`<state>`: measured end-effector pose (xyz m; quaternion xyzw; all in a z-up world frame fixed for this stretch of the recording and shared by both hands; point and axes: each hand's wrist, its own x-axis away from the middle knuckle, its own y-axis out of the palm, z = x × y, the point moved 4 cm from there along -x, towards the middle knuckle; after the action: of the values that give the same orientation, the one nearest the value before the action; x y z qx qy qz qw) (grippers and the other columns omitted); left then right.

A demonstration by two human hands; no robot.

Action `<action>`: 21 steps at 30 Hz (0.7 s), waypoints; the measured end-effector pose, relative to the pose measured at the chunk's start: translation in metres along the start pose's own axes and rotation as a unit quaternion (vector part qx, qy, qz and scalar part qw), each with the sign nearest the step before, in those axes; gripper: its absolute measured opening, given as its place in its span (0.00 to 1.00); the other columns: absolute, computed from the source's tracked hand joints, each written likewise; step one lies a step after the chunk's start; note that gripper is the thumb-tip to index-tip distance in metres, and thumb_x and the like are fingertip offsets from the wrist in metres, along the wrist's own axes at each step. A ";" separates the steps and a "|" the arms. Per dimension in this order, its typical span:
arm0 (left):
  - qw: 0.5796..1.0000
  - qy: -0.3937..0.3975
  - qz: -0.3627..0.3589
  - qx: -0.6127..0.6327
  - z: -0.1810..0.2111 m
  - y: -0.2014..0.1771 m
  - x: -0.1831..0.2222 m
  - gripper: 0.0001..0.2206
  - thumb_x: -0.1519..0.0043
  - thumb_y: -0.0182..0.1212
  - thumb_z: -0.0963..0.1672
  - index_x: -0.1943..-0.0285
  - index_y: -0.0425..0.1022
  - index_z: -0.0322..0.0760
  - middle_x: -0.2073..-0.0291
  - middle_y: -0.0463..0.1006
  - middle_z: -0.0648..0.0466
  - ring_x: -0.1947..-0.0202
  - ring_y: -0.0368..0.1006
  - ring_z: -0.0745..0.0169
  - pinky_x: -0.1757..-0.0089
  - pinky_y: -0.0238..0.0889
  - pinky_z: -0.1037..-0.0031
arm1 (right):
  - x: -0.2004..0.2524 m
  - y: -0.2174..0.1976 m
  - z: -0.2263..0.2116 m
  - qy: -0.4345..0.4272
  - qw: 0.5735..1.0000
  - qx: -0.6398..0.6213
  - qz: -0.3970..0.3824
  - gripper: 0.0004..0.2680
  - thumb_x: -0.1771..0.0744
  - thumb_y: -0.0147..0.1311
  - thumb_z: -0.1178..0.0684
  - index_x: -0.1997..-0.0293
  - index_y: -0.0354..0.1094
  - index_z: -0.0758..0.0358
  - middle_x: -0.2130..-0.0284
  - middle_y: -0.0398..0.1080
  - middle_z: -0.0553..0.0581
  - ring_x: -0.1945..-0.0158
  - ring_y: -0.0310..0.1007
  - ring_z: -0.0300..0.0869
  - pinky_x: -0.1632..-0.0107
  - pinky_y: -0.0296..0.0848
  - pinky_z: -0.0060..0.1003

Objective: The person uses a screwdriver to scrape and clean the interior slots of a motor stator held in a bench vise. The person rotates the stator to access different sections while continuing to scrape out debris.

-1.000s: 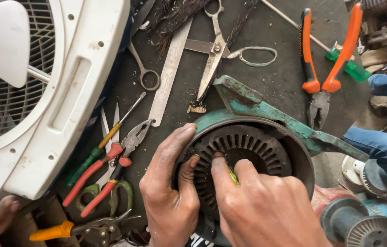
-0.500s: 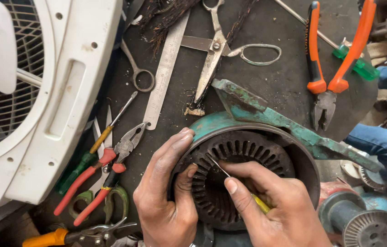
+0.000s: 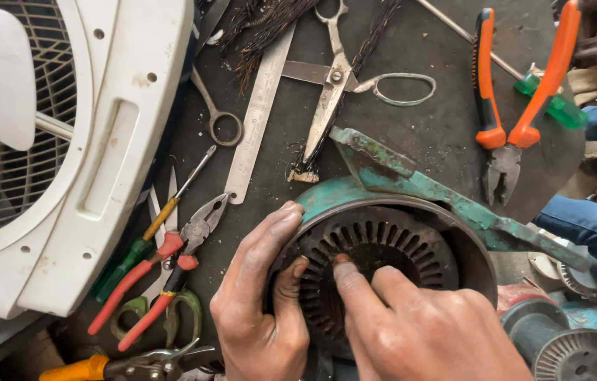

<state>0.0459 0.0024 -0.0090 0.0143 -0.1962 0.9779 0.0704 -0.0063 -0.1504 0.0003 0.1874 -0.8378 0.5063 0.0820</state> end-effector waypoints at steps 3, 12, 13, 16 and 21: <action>1.000 0.006 0.004 -0.006 -0.001 0.000 -0.001 0.18 0.40 0.60 0.33 0.40 0.75 0.34 0.43 0.81 0.43 0.38 0.79 0.49 0.42 0.72 0.68 | -0.003 -0.004 0.007 -0.020 0.998 -0.066 0.002 0.16 0.38 0.62 0.54 0.45 0.75 0.65 0.77 0.68 0.55 0.80 0.74 0.49 0.77 0.71 0.44; 1.000 0.007 0.009 -0.025 0.004 -0.001 0.004 0.19 0.40 0.60 0.33 0.39 0.74 0.32 0.43 0.80 0.44 0.39 0.79 0.50 0.41 0.69 0.67 | 0.002 -0.010 0.012 0.130 0.925 -0.347 0.083 0.10 0.35 0.61 0.55 0.50 0.77 0.62 0.65 0.82 0.59 0.61 0.84 0.44 0.61 0.80 0.34; 1.000 0.010 0.009 -0.021 0.005 0.000 0.005 0.19 0.40 0.60 0.33 0.39 0.74 0.32 0.43 0.80 0.44 0.38 0.79 0.50 0.40 0.69 0.67 | 0.004 -0.009 0.011 0.137 0.916 -0.365 0.095 0.10 0.35 0.61 0.55 0.50 0.77 0.62 0.65 0.83 0.59 0.61 0.84 0.44 0.60 0.80 0.35; 1.000 0.014 0.009 -0.010 0.007 0.001 0.007 0.20 0.40 0.58 0.32 0.38 0.73 0.31 0.42 0.80 0.44 0.38 0.78 0.50 0.40 0.68 0.68 | 0.009 -0.009 0.007 0.110 0.920 -0.345 0.151 0.10 0.34 0.60 0.56 0.50 0.76 0.63 0.64 0.82 0.60 0.61 0.84 0.46 0.58 0.80 0.36; 1.000 0.005 0.013 -0.007 0.010 0.001 0.006 0.19 0.40 0.58 0.32 0.39 0.74 0.31 0.43 0.80 0.44 0.39 0.79 0.50 0.41 0.68 0.68 | 0.018 -0.015 -0.006 0.041 0.976 -0.122 0.173 0.13 0.39 0.61 0.56 0.50 0.77 0.62 0.74 0.76 0.59 0.72 0.81 0.52 0.69 0.77 0.43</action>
<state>0.0399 -0.0013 0.0000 0.0058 -0.2033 0.9774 0.0584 -0.0173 -0.1551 0.0212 0.0068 -0.9089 0.4140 0.0499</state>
